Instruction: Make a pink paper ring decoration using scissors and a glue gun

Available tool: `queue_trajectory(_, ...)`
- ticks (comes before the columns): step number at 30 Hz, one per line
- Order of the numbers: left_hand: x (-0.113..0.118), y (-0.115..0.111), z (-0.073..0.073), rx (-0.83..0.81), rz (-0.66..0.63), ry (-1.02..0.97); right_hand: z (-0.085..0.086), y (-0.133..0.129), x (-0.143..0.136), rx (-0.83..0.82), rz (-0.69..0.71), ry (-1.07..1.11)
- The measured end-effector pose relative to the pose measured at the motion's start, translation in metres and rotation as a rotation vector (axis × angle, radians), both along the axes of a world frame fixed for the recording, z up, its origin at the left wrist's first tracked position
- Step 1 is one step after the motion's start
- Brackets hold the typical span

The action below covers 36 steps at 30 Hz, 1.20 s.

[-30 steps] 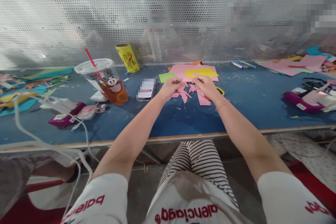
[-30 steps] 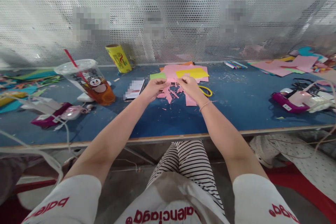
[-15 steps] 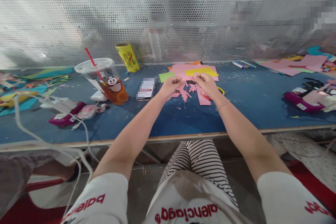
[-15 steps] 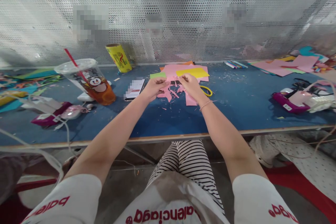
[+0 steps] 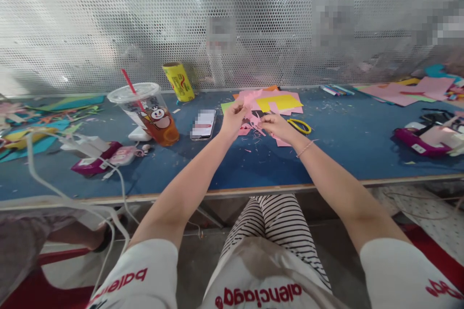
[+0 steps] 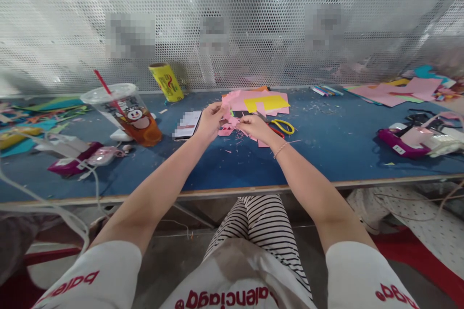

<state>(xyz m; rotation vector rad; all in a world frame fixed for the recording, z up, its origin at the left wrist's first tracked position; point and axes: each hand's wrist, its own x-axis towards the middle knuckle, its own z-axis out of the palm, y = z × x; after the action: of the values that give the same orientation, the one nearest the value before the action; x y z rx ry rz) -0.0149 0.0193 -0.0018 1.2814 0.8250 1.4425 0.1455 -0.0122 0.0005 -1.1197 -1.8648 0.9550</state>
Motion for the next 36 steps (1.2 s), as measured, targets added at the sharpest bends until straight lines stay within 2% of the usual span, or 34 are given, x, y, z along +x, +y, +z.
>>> queue_trajectory(5,-0.002,0.003,0.002,-0.003,0.08,-0.012,0.001,0.001,0.001,0.027,-0.025,-0.016)
queue_trajectory(10,-0.01,0.007,0.009,0.036,0.131,-0.058,-0.005,0.007,0.004,0.061,-0.007,-0.077)
queue_trajectory(15,-0.019,0.01,0.018,0.172,0.086,0.114,-0.008,0.009,0.003,0.101,0.006,-0.135)
queue_trajectory(19,-0.022,0.013,0.018,0.189,0.087,0.193,-0.006,0.006,0.002,0.11,-0.003,-0.156)
queue_trajectory(29,-0.022,0.012,0.018,0.075,0.077,-0.004,-0.008,0.01,0.004,0.115,-0.008,-0.151)
queue_trajectory(36,-0.021,0.012,0.016,0.061,0.087,-0.04,-0.004,0.005,0.004,0.092,-0.031,-0.133)
